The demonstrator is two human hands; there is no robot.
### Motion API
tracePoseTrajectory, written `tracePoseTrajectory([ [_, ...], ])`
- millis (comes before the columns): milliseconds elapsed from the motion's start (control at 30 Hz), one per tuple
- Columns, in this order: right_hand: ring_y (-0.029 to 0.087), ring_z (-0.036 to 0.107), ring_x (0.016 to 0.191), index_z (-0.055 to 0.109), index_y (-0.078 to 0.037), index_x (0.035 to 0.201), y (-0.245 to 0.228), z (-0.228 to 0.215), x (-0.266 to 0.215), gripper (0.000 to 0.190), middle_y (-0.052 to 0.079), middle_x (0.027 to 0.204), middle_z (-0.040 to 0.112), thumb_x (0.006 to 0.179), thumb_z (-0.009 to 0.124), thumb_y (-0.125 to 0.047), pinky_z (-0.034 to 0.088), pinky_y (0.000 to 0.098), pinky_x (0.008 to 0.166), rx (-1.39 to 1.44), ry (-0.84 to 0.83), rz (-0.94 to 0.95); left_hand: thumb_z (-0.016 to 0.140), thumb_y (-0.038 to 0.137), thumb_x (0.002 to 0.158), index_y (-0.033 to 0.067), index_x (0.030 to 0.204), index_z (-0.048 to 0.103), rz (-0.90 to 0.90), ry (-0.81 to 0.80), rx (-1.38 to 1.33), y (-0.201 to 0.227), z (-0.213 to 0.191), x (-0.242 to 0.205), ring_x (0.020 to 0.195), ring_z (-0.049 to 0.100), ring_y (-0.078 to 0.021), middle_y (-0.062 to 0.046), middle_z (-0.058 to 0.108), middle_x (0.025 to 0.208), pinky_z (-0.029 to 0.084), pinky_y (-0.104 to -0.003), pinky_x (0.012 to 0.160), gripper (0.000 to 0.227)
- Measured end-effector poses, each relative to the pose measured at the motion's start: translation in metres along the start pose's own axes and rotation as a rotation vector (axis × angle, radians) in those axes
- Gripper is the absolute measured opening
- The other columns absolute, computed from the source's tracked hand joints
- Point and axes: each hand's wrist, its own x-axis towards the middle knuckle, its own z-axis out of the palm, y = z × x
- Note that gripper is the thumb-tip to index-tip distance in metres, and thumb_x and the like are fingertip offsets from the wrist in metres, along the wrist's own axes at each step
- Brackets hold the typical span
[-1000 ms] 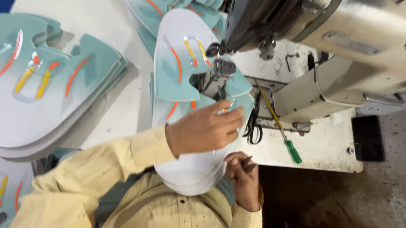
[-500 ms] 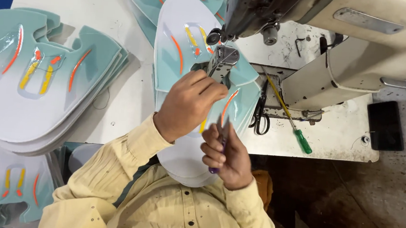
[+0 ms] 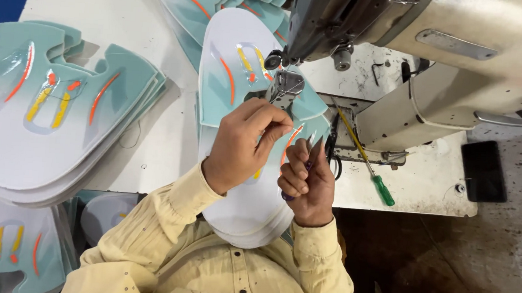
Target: The person operates a sewing machine to stitch the edges of light blue and white slipper soles. They guide the soles under the needle, trim excess thread with scissors, and adjust the thread on the machine before continuing the sewing process.
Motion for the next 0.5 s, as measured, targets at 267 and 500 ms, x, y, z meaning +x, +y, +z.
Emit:
tracePoseTrajectory([
  [267, 0.006, 0.032, 0.048, 0.048, -0.010, 0.097, -0.002, -0.004, -0.003, 0.044, -0.001, 0.077, 0.043, 0.112, 0.037, -0.050, 0.027, 0.0220, 0.045, -0.040, 0.122, -0.012, 0.075, 0.004, 0.093, 0.0046, 0.093, 0.062, 0.214, -0.045, 0.195, 0.002, 0.004, -0.006, 0.080, 0.059, -0.0280, -0.005, 0.065, 0.088, 0.049, -0.039, 0.070, 0.013],
  [500, 0.008, 0.031, 0.052, 0.054, -0.008, 0.102, 0.010, -0.006, 0.000, 0.044, 0.000, 0.079, 0.045, 0.115, 0.042, -0.048, 0.027, 0.0244, 0.048, -0.131, 0.089, -0.123, 0.073, 0.002, 0.093, 0.0039, 0.096, 0.063, 0.145, 0.024, 0.194, 0.003, 0.006, -0.006, 0.082, 0.060, -0.0281, -0.006, 0.066, 0.089, 0.049, -0.039, 0.070, 0.010],
])
